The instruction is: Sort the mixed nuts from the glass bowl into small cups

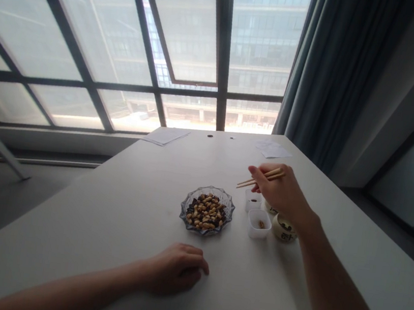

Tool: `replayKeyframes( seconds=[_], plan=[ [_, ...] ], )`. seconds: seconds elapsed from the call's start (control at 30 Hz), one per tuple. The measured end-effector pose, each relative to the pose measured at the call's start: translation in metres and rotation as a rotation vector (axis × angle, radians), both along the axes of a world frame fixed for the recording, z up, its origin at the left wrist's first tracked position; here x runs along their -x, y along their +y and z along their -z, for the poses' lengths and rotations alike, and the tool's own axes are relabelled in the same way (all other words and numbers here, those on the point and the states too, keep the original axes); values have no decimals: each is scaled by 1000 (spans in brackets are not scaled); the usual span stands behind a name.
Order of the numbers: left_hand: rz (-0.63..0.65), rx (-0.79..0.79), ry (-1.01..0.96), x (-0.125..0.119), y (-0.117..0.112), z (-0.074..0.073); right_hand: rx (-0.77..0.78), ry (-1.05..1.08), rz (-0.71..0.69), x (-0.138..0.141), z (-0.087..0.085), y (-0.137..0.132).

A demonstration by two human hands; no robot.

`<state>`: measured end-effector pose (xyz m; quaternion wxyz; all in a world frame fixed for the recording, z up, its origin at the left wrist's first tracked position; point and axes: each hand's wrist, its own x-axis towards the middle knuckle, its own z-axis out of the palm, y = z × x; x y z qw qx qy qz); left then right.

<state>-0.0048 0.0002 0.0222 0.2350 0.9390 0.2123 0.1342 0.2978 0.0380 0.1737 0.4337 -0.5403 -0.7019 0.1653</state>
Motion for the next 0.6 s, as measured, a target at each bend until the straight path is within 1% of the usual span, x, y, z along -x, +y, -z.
replayKeyframes(
  seconds=[0.13,0.23,0.3,0.43,0.6],
  plan=[
    [1,-2,2,0,0,1,45,-108,-205,18,5,-1],
    [-2,-4,3,0,0,1,110,-142,-288,28,12,2],
    [-3,-6,2,0,0,2,143,-170,-313,32,17,4],
    [-4,-7,-5,0,1,2,156,-228,-308,36,25,7],
    [-2,-6,-12,0,0,1,136,-212,-328,39,33,11]
  ],
)
